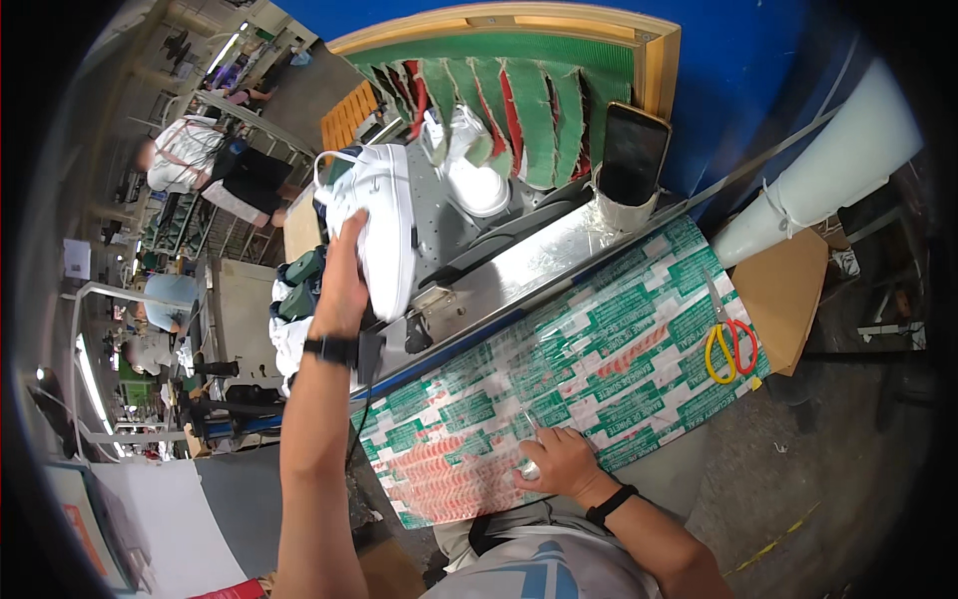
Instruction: Assembling shoe components on a factory production line.
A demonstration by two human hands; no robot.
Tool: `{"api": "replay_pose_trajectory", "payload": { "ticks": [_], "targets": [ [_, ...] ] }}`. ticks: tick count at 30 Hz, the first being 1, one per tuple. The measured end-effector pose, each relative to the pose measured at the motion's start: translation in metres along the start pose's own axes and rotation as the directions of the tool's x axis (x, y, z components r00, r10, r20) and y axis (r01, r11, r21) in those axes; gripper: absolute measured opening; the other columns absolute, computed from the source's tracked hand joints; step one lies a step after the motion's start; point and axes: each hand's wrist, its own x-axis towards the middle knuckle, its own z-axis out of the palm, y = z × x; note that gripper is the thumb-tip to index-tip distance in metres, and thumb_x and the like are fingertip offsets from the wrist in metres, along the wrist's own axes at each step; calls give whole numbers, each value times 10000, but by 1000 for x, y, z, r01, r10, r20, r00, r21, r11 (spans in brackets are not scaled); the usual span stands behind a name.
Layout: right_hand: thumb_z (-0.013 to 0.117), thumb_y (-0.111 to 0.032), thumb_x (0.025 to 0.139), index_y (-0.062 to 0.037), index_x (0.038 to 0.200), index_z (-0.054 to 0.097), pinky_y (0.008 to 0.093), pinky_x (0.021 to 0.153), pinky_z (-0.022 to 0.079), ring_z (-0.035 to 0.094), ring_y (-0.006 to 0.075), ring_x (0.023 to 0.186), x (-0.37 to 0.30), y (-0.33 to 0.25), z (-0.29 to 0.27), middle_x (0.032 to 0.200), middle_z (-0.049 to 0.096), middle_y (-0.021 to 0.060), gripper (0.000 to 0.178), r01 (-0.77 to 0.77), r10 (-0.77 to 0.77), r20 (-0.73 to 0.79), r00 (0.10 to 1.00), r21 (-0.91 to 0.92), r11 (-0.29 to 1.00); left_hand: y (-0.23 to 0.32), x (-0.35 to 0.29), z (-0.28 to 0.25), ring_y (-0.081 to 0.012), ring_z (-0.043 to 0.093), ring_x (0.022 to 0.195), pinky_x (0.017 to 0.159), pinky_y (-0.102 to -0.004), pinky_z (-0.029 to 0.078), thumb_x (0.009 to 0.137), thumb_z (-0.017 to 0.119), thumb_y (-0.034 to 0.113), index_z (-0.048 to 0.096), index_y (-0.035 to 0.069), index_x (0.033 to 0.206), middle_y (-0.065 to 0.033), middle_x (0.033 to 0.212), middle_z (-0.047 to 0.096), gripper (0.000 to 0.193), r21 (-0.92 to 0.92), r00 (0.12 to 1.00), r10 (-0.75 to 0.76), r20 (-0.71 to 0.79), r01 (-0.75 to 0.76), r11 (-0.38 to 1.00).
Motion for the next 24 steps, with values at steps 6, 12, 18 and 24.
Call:
{"api": "replay_pose_trajectory", "payload": {
  "ticks": [6, 12, 18, 24],
  "targets": [
    [881, -490, 762, -170, 1038, 781, 449, 726, 579, 702, 330, 804, -13, 4, -1, 931, 674, 106, 434, -18, 19, -17, 1000, 41, 999, -19, -208, 15, -222, 738, 1229, 1074, -378, 597, 1066, 717, 305, 570, -5, 1526, -111, 1381, 737, 575, 145, 984, 174, 26, -176, 974],
    [766, -232, 907, -24, 1366, 718, 439, 785, 594, 697, 313, 857, -9, 11, -33, 1026, 701, 136, 507, -277, 424, -223, 878, 487, 828, -143, -316, 22, -236, 709, 1175, 1019, -378, 581, 884, 919, 181, 428, 13, 1612, -137, 1350, 708, 894, 531, 952, 146, -269, 20, 847],
    [751, -204, 904, -20, 1536, 622, 389, 818, 583, 684, 227, 915, -48, -26, -64, 1063, 688, 105, 670, -397, 531, -120, 839, 533, 748, -232, -338, -19, -229, 690, 1263, 1033, -388, 587, 940, 915, 203, 157, 21, 1785, -211, 1431, 664, 1150, 350, 977, -93, -191, 156, 923],
    [875, -247, 803, -26, 1544, 624, 425, 813, 577, 700, 320, 925, -35, -100, -52, 1045, 683, 136, 813, -90, 23, 165, 986, 411, 907, -163, -344, -52, -208, 760, 1066, 935, -332, 645, 1117, 713, 353, 421, 16, 1680, -111, 1226, 750, 718, -108, 944, -92, -317, 60, 992]
  ]
}}
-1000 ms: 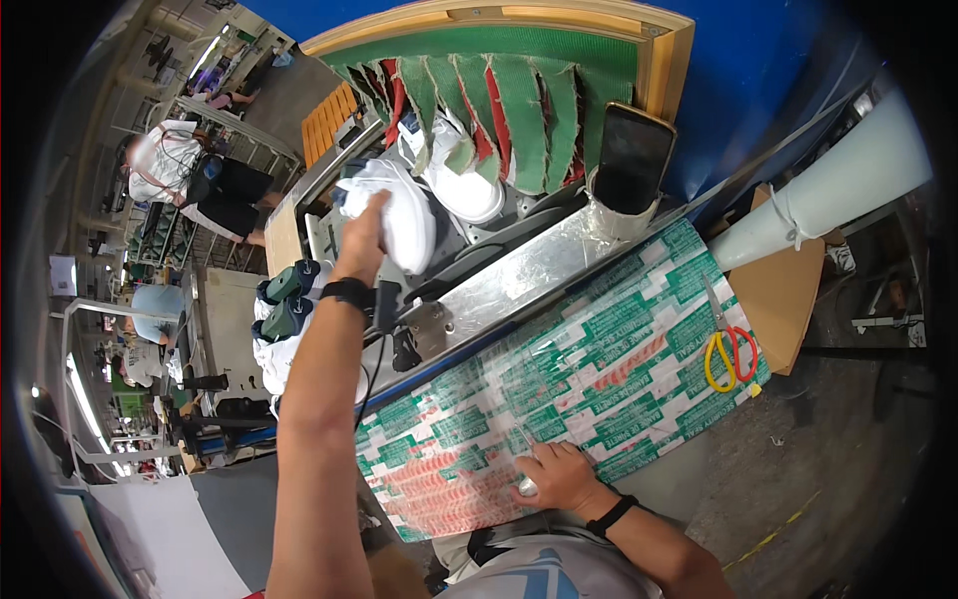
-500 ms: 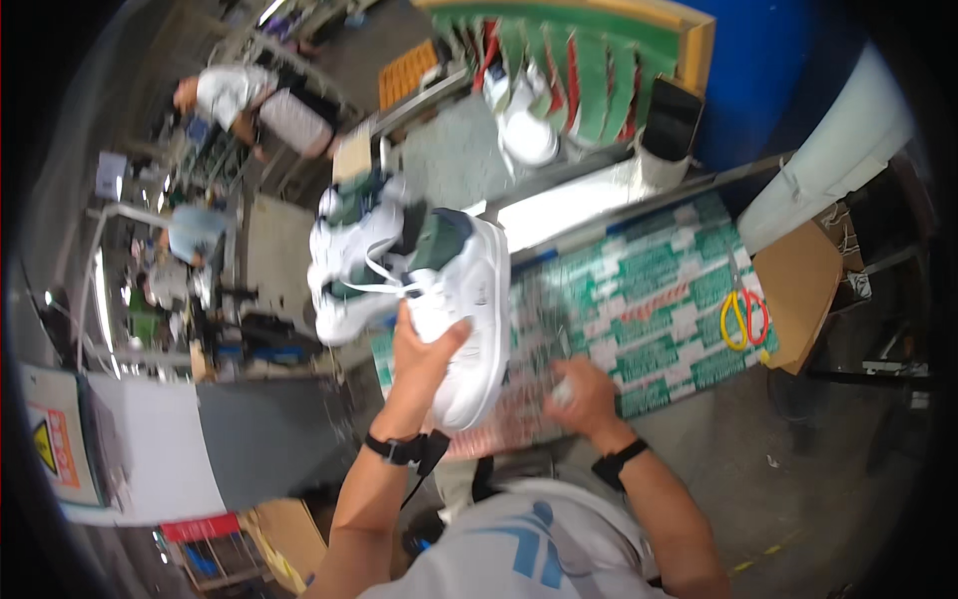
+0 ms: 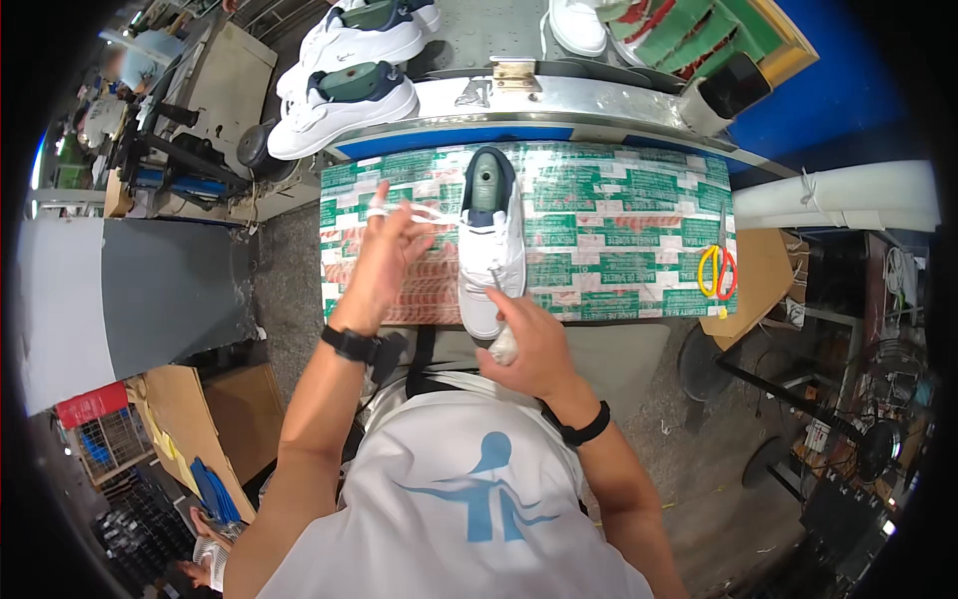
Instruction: Assembling shoe components on a factory production line.
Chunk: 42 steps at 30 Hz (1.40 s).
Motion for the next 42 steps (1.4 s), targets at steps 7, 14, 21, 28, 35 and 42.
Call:
{"api": "replay_pose_trajectory", "payload": {
  "ticks": [7, 14, 21, 28, 35, 42],
  "targets": [
    [937, -251, 727, 9, 1564, 604, 461, 772, 549, 668, 349, 861, 59, -8, 14, 1004, 682, 145, 937, 217, -203, 78, 976, -328, 919, 42, 51, -29, -179, 768, 1042, 928, -343, 662, 1165, 613, 297, 674, 63, 1460, -76, 1225, 777, 382, -79, 994, -12, 108, 21, 997],
    [922, -357, 782, 133, 1586, 491, 486, 745, 540, 676, 343, 822, 61, -16, 27, 982, 679, 163, 1036, 215, -144, 180, 973, -478, 852, 36, 98, 15, -355, 687, 1349, 1172, -444, 534, 1050, 791, 318, 654, -6, 1510, -213, 1417, 734, 579, 643, 776, 396, 491, -630, 436],
    [917, -318, 807, 124, 1547, 542, 484, 814, 609, 751, 404, 920, 74, -36, 26, 1035, 740, 216, 940, 75, -8, 165, 986, -404, 912, 55, 136, 49, -412, 730, 1274, 1098, -443, 564, 923, 899, 488, 710, 31, 1476, -243, 1381, 767, 742, 669, 746, -18, 666, -586, 457],
    [872, -319, 867, 102, 1467, 627, 475, 848, 625, 784, 410, 996, 75, -67, 41, 1113, 776, 270, 772, -185, 221, 171, 960, -202, 962, 59, 128, 56, -415, 726, 1281, 1099, -473, 558, 889, 938, 512, 738, 23, 1444, -236, 1380, 771, 766, 760, 800, -83, 594, -525, 383],
    [900, -311, 795, 92, 1575, 547, 490, 798, 603, 726, 368, 909, -8, -103, 80, 967, 703, 178, 947, 146, -161, 464, 871, 68, 987, 44, 123, 59, -433, 651, 1417, 1160, -475, 534, 894, 934, 530, 580, 27, 1609, -277, 1546, 663, 943, 778, 830, 53, 555, -540, 321],
    [889, -284, 802, 70, 1579, 550, 451, 760, 589, 706, 348, 864, 51, -45, -4, 1005, 692, 154, 918, -9, 28, 62, 998, -294, 956, 20, 124, 54, -389, 716, 1329, 1107, -422, 566, 891, 883, 622, 494, -55, 1643, -307, 1452, 707, 1083, 662, 847, -103, 521, -326, 675]
  ]
}}
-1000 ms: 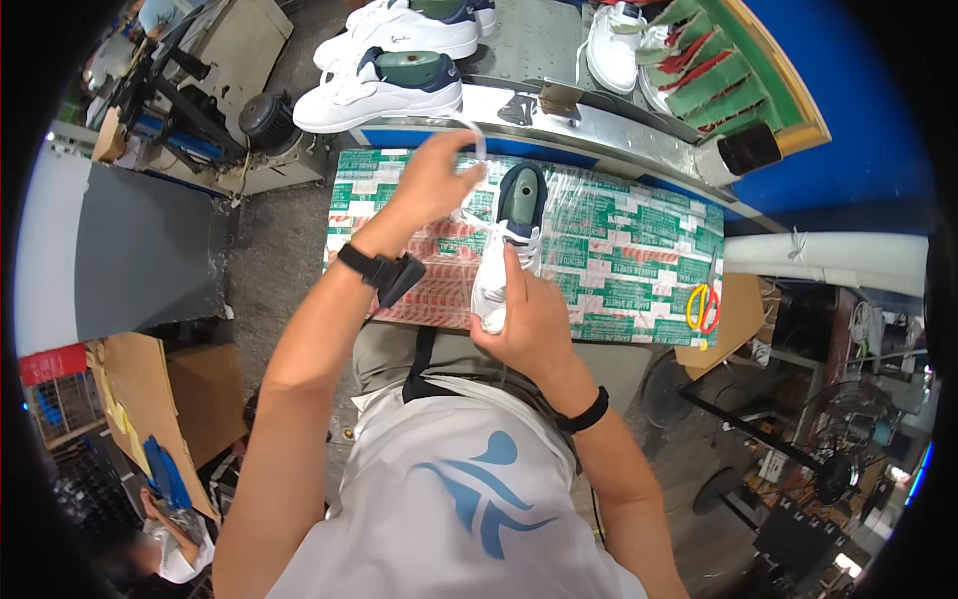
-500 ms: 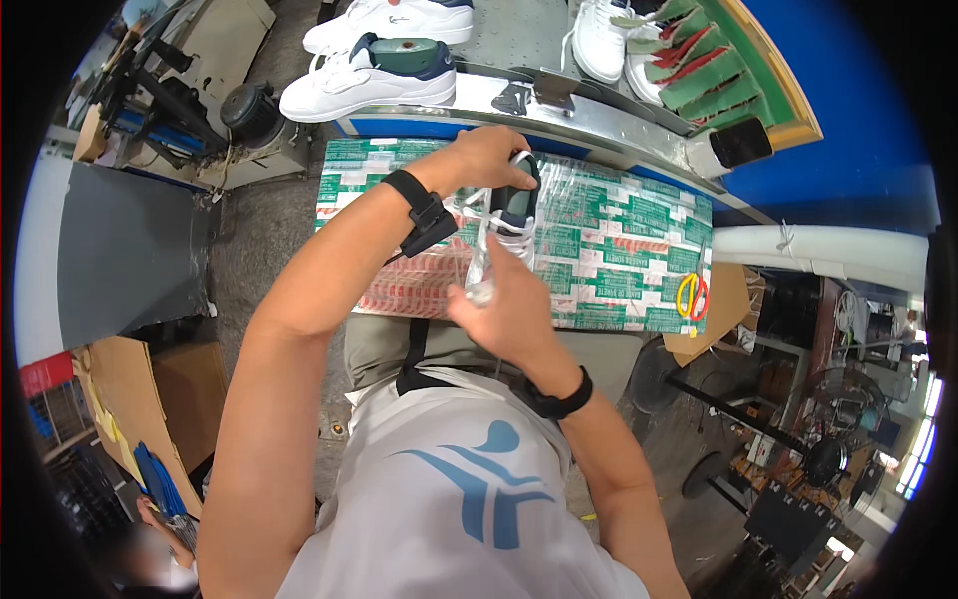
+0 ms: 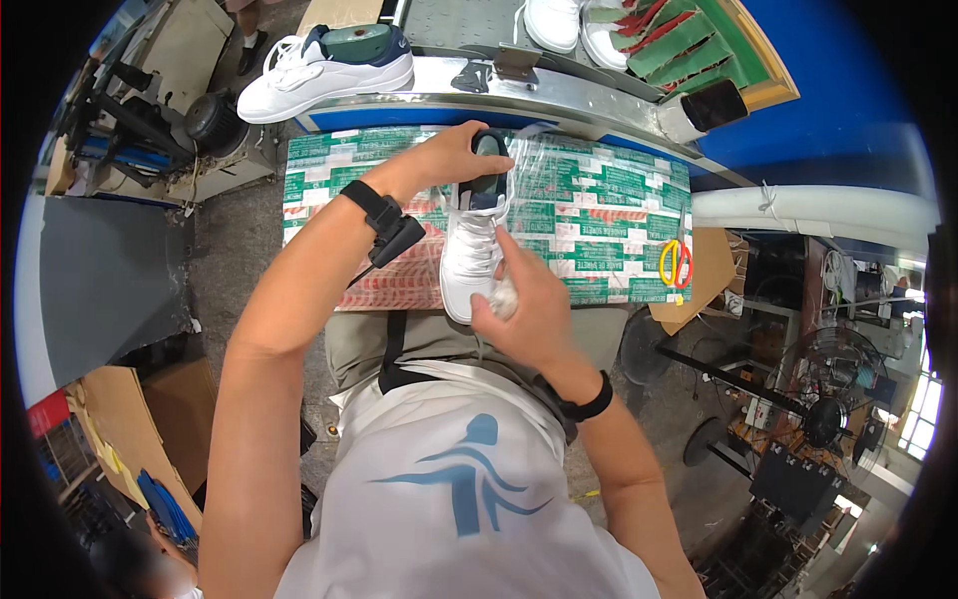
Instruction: Assembling shoe components on a factory production line.
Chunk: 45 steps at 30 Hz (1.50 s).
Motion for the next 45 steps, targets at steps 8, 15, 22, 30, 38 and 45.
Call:
{"api": "replay_pose_trajectory", "payload": {
  "ticks": [8, 15, 22, 30, 38, 45],
  "targets": [
    [896, -297, 774, 55, 1562, 580, 440, 726, 571, 699, 325, 838, 1, 29, 1, 982, 679, 148, 920, 74, -73, 8, 997, -96, 993, 6, 1, 24, -404, 773, 1156, 1002, -429, 593, 841, 816, 445, 476, -117, 1563, -322, 1265, 762, 976, -31, 994, -68, -90, 65, 997],
    [887, -289, 763, 44, 1598, 553, 447, 771, 573, 701, 326, 875, 5, 41, -6, 998, 689, 156, 959, 161, -146, 90, 985, -186, 969, 13, -4, 25, -277, 747, 986, 866, -382, 582, 902, 780, 364, 517, -19, 1525, -212, 1085, 761, 777, -25, 985, -107, -136, 105, 994],
    [869, -324, 792, 74, 1627, 490, 470, 841, 576, 699, 348, 963, -3, 34, -61, 1078, 687, 182, 999, 165, -23, 320, 947, -425, 890, 12, -8, 15, -259, 738, 975, 851, -375, 581, 923, 790, 376, 527, -16, 1510, -192, 1068, 755, 754, -87, 994, -99, -54, 94, 992],
    [886, -357, 824, 79, 1607, 504, 481, 838, 601, 725, 396, 944, -43, -12, -53, 1121, 720, 213, 974, -142, 148, 385, 911, -43, 989, 16, -6, 23, -171, 654, 811, 728, -351, 529, 945, 794, 338, 524, -29, 1516, -91, 906, 680, 730, -27, 989, -77, -123, 74, 997],
    [877, -371, 826, 87, 1488, 619, 469, 805, 611, 757, 393, 956, 24, 35, -53, 1061, 758, 212, 846, 56, -42, 213, 976, -59, 997, 10, -9, 20, -293, 768, 988, 885, -399, 594, 950, 781, 362, 516, -25, 1531, -211, 1076, 772, 747, -81, 993, -71, -93, 63, 995],
    [856, -360, 829, 31, 1552, 599, 487, 860, 620, 756, 414, 979, 11, 69, -56, 1109, 763, 232, 861, 96, 0, 337, 942, -268, 959, 10, -12, 18, -306, 765, 1016, 924, -408, 592, 950, 779, 360, 514, -11, 1536, -219, 1117, 774, 743, -69, 989, -98, -107, 91, 993]
  ]
}}
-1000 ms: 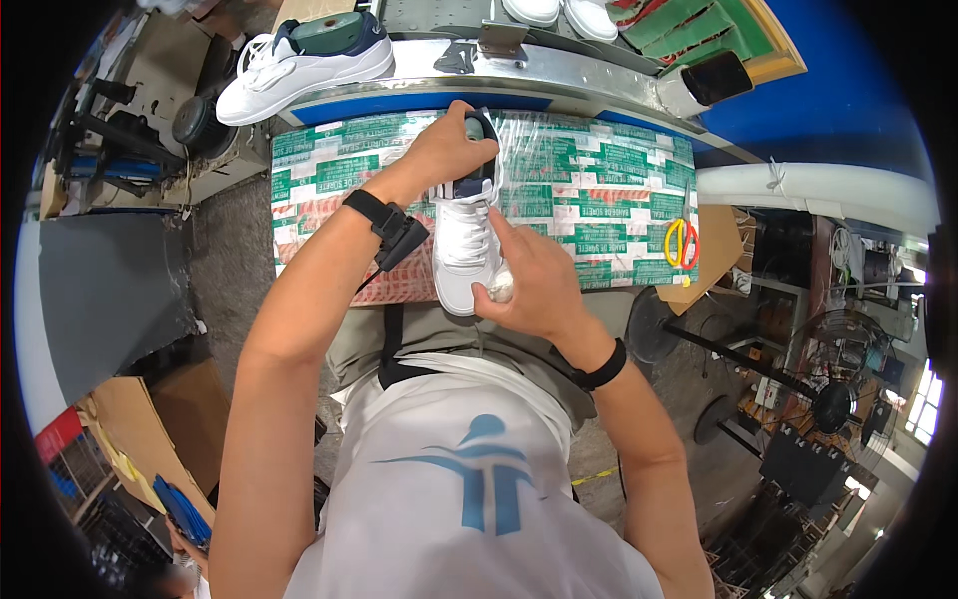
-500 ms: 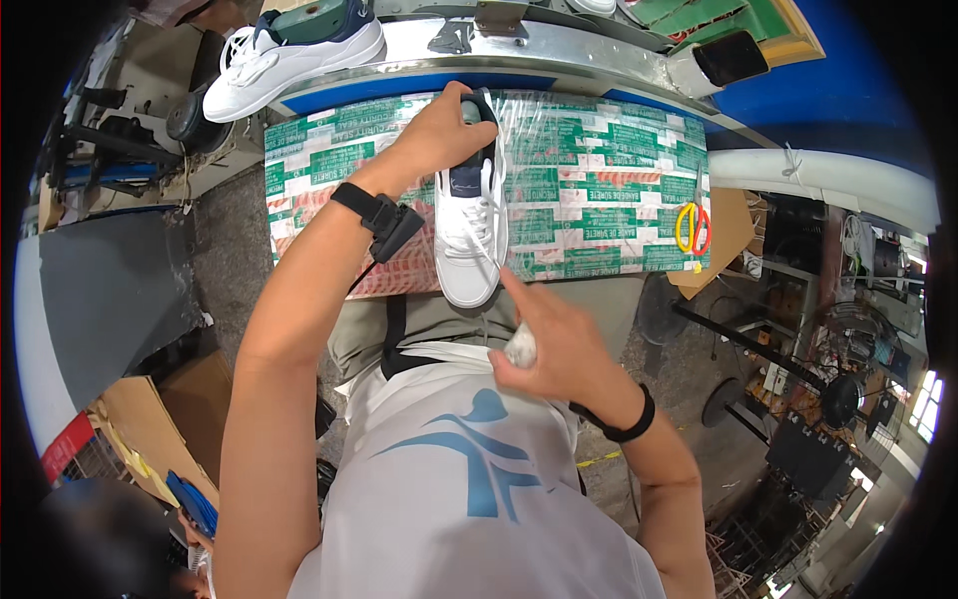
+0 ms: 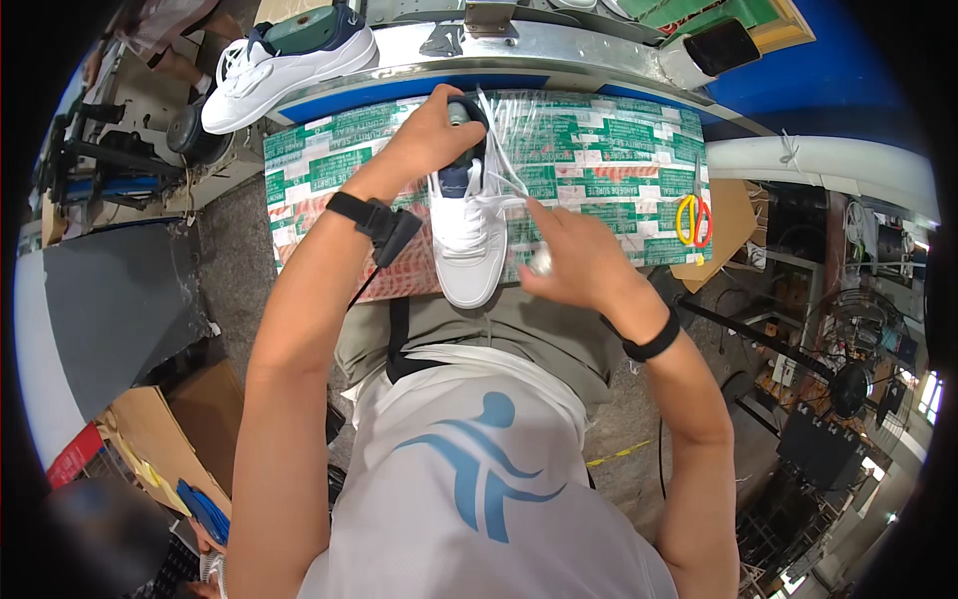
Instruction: Assembling shoe components on a factory production line.
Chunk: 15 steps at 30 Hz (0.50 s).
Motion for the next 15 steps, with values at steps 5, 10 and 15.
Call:
{"api": "replay_pose_trajectory", "payload": {
  "ticks": [5, 10, 15],
  "targets": [
    [871, -384, 825, 9, 1604, 563, 466, 919, 632, 774, 412, 1051, -90, -41, -11, 1188, 779, 239, 925, -206, 131, 230, 964, 340, 918, -9, 3, 1, -321, 758, 1047, 940, -413, 590, 954, 776, 317, 516, -21, 1539, -226, 1157, 773, 725, -75, 995, 94, -34, -97, 992],
    [858, -321, 834, -4, 1630, 547, 459, 874, 605, 742, 355, 969, -62, -55, 12, 1096, 732, 165, 912, -143, 140, 45, 989, 506, 851, -5, 7, 11, -174, 701, 917, 827, -337, 572, 961, 771, 260, 540, -16, 1504, -144, 1080, 748, 652, 87, 995, 43, -94, -34, 996],
    [832, -242, 812, -11, 1638, 559, 408, 915, 576, 712, 298, 959, -5, -40, 21, 1087, 720, 136, 900, -111, 246, -174, 954, 555, 824, -6, 8, 11, -191, 711, 936, 843, -345, 578, 949, 787, 285, 541, -9, 1507, -150, 1092, 756, 677, -53, 997, 55, -45, -57, 997]
  ]
}}
